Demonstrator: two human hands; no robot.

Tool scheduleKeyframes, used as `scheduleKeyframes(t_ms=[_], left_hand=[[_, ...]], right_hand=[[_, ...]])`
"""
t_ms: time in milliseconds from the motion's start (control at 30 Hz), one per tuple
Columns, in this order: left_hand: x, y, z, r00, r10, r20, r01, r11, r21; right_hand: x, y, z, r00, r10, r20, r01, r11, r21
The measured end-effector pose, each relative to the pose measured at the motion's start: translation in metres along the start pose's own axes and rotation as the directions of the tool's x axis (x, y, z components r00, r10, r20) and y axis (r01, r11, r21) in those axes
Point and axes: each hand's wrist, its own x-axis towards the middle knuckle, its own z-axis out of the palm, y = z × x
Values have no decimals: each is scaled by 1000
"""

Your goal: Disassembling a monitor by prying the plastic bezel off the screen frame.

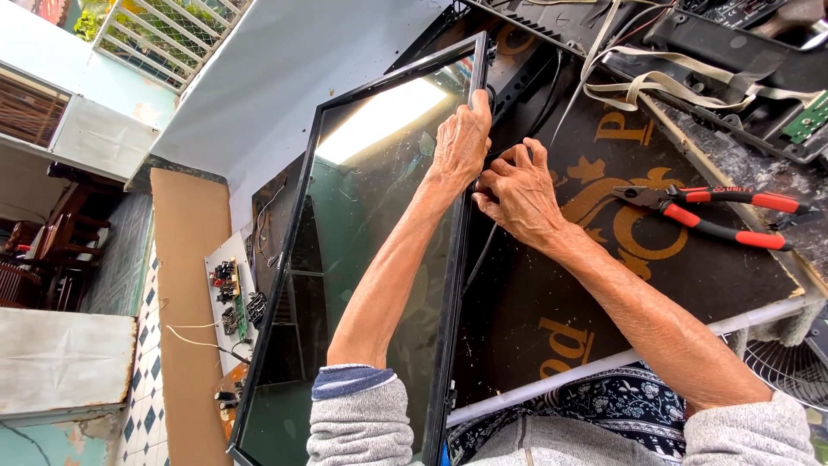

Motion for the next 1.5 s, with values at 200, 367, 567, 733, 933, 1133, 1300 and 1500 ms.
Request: scheduleKeyframes(t_ms=[200,367,567,733,933,1133,1300,1500], left_hand=[[1,-1,4,1000,-11,-7,11,1000,6],[5,0,5,998,-44,42,44,999,2],[3,1,6,998,-49,29,49,999,5],[3,-1,12,999,-49,11,49,999,12],[-1,1,1,997,-80,13,80,996,-34],[-5,0,-2,995,-99,18,100,989,-105],[-9,1,-19,982,-185,46,190,956,-224],[-11,-4,-34,949,-301,94,315,882,-350]], right_hand=[[-1,3,7,1000,-10,-18,10,1000,18],[12,-16,-24,999,-18,28,20,998,-65],[10,-18,-23,999,33,39,-30,998,-60],[8,-18,-22,999,32,30,-30,998,-56],[7,-16,-22,999,28,38,-27,999,-30],[7,-17,-22,999,30,21,-30,1000,-8],[7,-17,-21,999,19,26,-18,999,-40],[8,-17,-23,998,36,47,-36,999,-20]])
